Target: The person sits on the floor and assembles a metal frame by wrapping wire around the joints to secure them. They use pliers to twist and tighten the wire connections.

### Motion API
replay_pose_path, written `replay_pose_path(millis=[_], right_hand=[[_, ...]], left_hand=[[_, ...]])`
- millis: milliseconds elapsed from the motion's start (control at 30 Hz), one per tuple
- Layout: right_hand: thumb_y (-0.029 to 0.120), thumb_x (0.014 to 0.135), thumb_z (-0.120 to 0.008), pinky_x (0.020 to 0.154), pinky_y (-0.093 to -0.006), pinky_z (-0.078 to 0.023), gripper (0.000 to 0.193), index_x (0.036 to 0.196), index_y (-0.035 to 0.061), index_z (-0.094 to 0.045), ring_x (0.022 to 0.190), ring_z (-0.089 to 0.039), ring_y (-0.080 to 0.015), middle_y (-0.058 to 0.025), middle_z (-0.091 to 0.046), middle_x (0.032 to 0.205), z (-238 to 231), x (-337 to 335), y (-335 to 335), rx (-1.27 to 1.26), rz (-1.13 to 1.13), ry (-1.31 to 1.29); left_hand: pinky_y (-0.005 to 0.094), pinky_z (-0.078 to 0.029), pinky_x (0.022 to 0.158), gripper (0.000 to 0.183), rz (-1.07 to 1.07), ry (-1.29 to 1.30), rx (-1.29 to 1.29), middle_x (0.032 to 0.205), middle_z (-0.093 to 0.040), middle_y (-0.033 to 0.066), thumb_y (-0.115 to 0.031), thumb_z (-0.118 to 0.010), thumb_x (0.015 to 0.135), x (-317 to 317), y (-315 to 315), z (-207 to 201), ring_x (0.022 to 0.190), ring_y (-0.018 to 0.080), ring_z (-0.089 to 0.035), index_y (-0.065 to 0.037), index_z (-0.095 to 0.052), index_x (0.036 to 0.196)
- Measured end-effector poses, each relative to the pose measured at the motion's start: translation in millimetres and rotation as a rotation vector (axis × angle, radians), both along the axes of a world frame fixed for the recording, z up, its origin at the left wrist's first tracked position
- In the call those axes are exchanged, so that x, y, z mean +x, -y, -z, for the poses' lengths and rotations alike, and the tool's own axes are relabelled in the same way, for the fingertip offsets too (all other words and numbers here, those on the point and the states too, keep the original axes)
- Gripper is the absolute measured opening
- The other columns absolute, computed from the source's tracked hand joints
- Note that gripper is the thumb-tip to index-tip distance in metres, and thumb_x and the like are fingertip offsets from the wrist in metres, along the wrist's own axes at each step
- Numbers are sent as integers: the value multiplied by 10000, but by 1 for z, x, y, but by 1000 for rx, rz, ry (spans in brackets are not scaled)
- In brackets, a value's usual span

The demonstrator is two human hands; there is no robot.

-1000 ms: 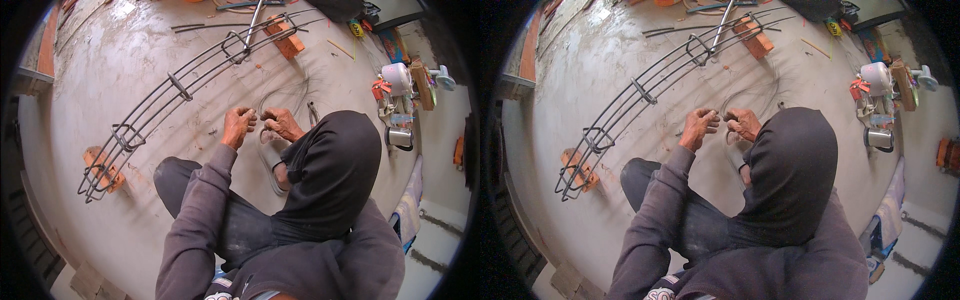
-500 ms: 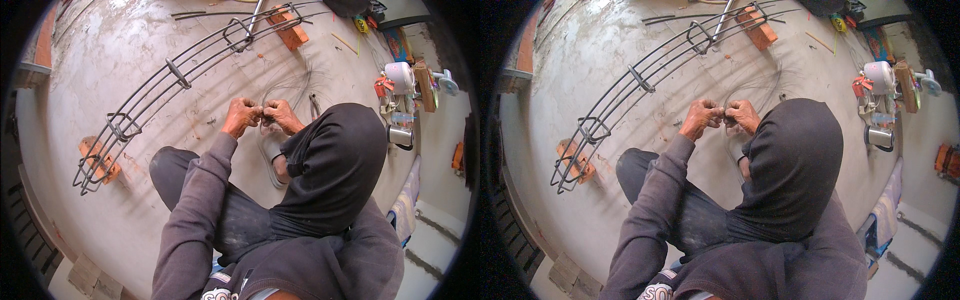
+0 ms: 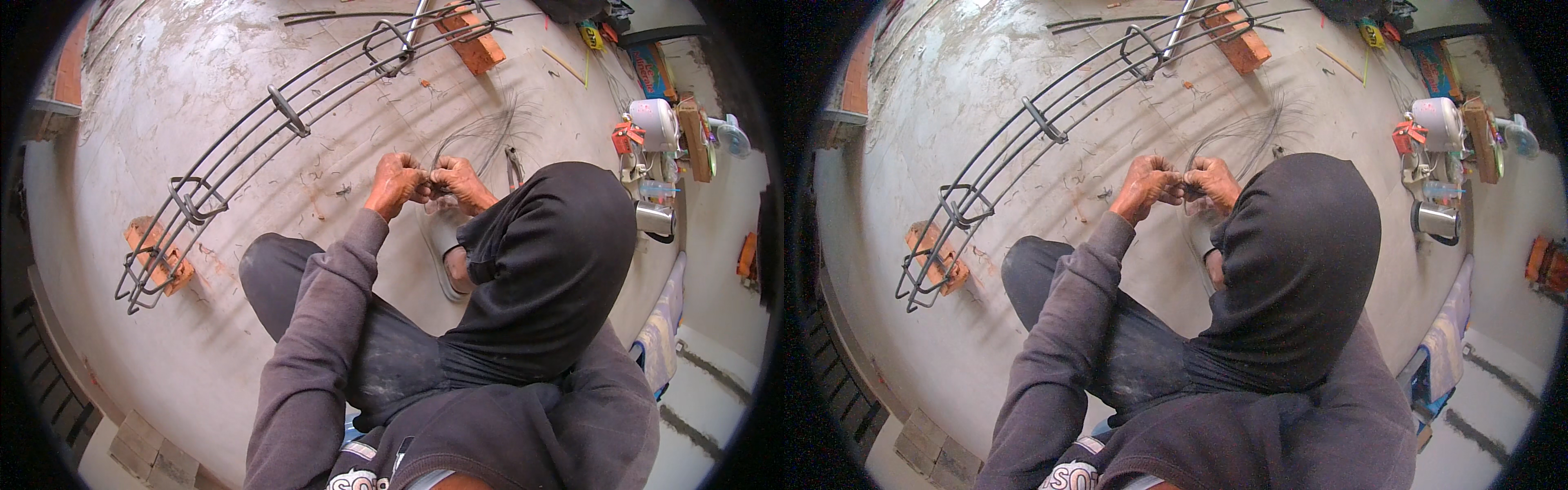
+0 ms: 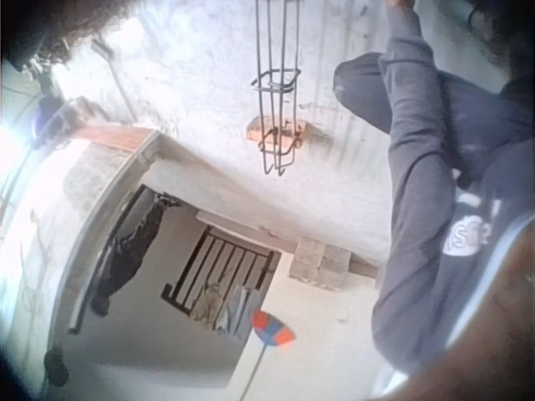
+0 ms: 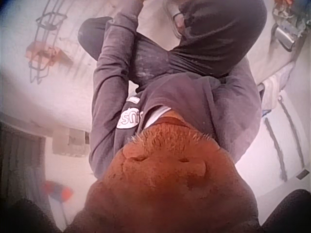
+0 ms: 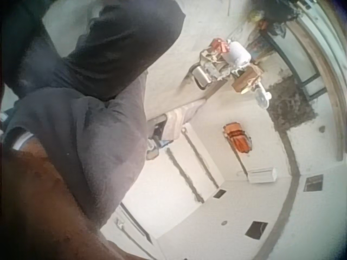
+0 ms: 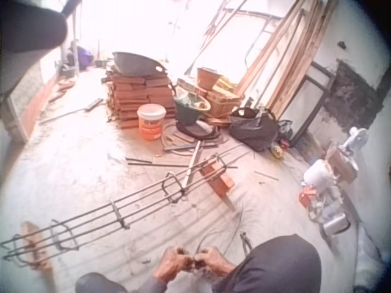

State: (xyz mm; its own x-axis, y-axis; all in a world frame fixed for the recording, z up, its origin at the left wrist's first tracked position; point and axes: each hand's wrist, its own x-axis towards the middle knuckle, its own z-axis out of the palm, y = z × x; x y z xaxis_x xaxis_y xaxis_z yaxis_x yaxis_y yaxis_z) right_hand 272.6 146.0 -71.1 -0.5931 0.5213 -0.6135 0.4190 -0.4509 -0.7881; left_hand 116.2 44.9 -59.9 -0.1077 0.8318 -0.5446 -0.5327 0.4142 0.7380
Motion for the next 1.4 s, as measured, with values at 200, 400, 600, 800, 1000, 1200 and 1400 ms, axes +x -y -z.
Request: replay_pose_path(millis=[200, 400, 600, 800, 1000, 1200, 1400], right_hand=[[121, 831, -638, 509, -295, -499, 124, 814, 13, -578, 574, -604, -156, -73, -615, 693, -4, -6, 2, 15, -17, 24], [111, 818, -628, 494, -297, -492, 114, 785, 14, -579, 567, -607, -154, -79, -619, 687, -2, -4, 4, 20, -53, 28], [89, 779, -610, 476, -301, -484, 95, 760, 4, -571, 540, -602, -171, -87, -608, 656, -6, -8, 9, 97, -127, 97], [82, 770, -604, 463, -308, -483, 97, 747, -3, -563, 526, -595, -176, -89, -597, 649, 1, -7, 4, 124, 24, 91], [103, 805, -613, 469, -315, -504, 112, 764, 8, -570, 538, -599, -164, -80, -602, 666, 7, -13, 0, 62, 58, 103], [118, 818, -640, 458, -314, -497, 126, 772, 17, -580, 529, -595, -159, -68, -602, 663, -10, -10, 6, 73, -10, 130], [98, 792, -656, 441, -314, -480, 121, 751, 19, -575, 518, -588, -158, -66, -596, 650, -2, -11, 8, 94, -38, 124]], left_hand=[[328, -604, 544, 179, -49, -14, 41, 760, -626, 121, -53, -675, 837, -2, 3, 6, 637, 198, -652, 93, -583, 886], [293, -556, 488, 185, 31, -110, 43, 706, -594, 79, -83, -689, 792, -3, 3, 7, 586, 151, -604, 72, -588, 799], [273, -494, 453, 200, 107, -175, 84, 682, -577, 61, -148, -648, 759, -2, 3, 26, 545, 119, -555, 37, -579, 728], [266, -497, 501, 212, 80, -235, 120, 685, -574, 63, -176, -645, 761, 4, -3, 27, 575, 119, -554, 25, -583, 738], [263, -485, 517, 233, -13, -278, 73, 727, -600, 86, -191, -648, 770, 2, -2, 23, 583, 136, -564, 36, -605, 806], [259, -484, 507, 230, -79, -123, 38, 740, -621, 88, -179, -665, 826, 4, -3, 13, 592, 144, -580, 44, -609, 826], [266, -493, 496, 233, 6, -140, 62, 746, -625, 87, -182, -683, 856, 0, -2, 20, 603, 141, -594, 41, -619, 840]])
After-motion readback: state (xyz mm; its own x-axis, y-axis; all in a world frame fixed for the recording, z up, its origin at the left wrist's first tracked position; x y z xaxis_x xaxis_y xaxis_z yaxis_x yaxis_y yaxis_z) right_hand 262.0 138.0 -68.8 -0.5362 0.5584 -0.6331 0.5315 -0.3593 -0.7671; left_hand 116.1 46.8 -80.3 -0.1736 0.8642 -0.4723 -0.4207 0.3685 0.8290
